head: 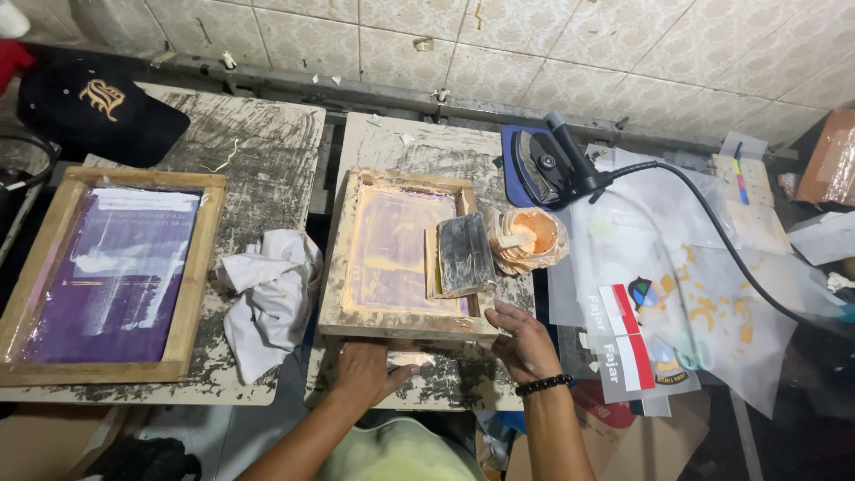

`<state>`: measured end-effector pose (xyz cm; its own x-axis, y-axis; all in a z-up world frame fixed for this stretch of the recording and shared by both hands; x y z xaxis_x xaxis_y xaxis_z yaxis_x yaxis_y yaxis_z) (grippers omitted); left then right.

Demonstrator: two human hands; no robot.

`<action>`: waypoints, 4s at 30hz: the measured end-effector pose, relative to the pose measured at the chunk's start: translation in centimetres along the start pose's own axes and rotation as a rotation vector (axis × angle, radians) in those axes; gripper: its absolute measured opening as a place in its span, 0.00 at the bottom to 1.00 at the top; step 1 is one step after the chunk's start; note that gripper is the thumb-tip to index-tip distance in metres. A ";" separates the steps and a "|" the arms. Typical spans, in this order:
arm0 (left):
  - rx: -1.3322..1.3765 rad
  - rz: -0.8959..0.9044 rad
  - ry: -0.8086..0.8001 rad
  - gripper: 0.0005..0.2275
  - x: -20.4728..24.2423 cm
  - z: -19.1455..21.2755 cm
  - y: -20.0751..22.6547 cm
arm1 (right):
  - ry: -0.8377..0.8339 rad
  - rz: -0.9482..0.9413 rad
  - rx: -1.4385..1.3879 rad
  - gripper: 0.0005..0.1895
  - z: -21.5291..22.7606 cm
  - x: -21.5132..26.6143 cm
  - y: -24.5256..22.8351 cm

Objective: The person uses a squeegee to spread orange ink across a screen printing frame. They repeatedly pull the ink across the mesh and occasionally wipe the squeegee with a white cloth.

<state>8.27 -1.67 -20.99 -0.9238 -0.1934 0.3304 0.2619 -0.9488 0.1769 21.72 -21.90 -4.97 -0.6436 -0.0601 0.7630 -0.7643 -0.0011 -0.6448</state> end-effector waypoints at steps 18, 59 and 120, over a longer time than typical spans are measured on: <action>0.013 -0.068 -0.176 0.34 -0.4 1.4 5.6 | -0.028 0.028 -0.038 0.21 0.6 -1.1 0.6; -0.261 -0.156 -0.258 0.40 -16.1 22.6 -1.9 | 0.027 -0.060 -0.093 0.28 0.3 -0.7 0.6; 1.236 0.620 0.493 0.25 2.5 7.2 -9.4 | 0.131 0.115 0.461 0.24 2.4 -5.5 5.6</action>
<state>5.52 8.61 -15.19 -0.5104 -0.7858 0.3493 0.4766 0.0796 0.8755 21.05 -23.96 -12.93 -0.7448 0.0401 0.6661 -0.6100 -0.4457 -0.6552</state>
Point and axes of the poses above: each hand's wrist, its own x-axis away from the middle knuckle, its own z-axis out of the back of the hand, y = z × x, the point moved 6 cm from there along -x, towards the middle knuckle, and after that the axes turned 1 degree about x, right-handed, at the moved point
